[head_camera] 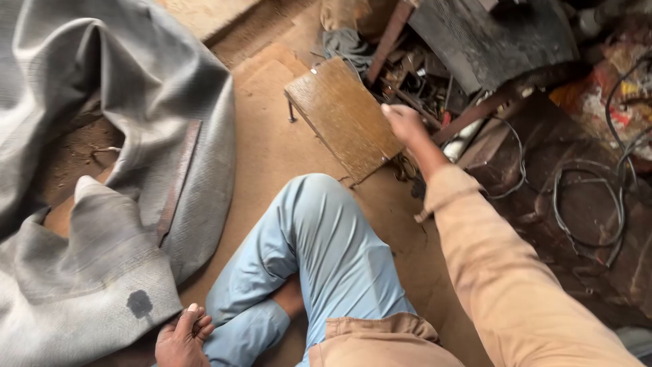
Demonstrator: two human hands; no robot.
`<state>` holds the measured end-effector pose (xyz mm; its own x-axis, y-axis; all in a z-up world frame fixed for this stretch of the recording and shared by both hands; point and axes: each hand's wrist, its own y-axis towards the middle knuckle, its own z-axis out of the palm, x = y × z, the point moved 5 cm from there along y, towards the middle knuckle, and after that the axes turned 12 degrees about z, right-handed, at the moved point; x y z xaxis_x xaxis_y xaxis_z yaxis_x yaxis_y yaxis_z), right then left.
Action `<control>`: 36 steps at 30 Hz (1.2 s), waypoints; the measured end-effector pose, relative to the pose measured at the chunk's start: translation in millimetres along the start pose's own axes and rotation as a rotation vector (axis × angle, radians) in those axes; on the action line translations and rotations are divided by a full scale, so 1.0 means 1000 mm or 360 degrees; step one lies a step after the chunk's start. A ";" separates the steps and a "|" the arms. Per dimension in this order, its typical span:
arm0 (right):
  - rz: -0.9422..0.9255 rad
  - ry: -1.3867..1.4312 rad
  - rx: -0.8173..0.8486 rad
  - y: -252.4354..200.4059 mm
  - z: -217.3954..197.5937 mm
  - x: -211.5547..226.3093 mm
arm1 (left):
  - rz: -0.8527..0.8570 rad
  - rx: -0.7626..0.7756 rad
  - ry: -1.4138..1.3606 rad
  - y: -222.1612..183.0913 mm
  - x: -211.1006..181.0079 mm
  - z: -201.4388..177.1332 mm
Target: Repairing a puncture in a large rubber tire tube using adhesive and a patch.
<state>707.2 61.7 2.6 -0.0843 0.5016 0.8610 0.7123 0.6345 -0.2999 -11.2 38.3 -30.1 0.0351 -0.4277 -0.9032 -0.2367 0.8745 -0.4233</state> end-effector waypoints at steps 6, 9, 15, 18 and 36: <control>0.0354 -0.0471 -0.0017 0.024 0.039 0.023 | 0.0000 0.0239 0.0000 -0.007 -0.005 0.011; 0.0537 -0.0496 -0.0106 0.022 0.036 0.028 | -0.0028 0.0171 -0.0023 -0.025 -0.029 0.023; 0.0444 -0.0141 -0.0137 0.049 0.011 0.011 | 0.0021 0.0192 -0.0038 -0.035 -0.041 0.026; 0.0061 0.0264 0.0109 0.023 -0.021 0.055 | 0.0018 0.0206 -0.0062 -0.034 -0.040 0.027; 0.0660 -0.0292 -0.0390 -0.241 -0.205 -0.197 | 0.0156 0.0637 0.0430 -0.020 -0.023 0.059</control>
<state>694.7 -311.1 -10.7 0.1347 0.7906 0.5973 0.8523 0.2150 -0.4769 49.6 44.3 -4.6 -0.2344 -0.3369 -0.9119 0.1673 0.9101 -0.3792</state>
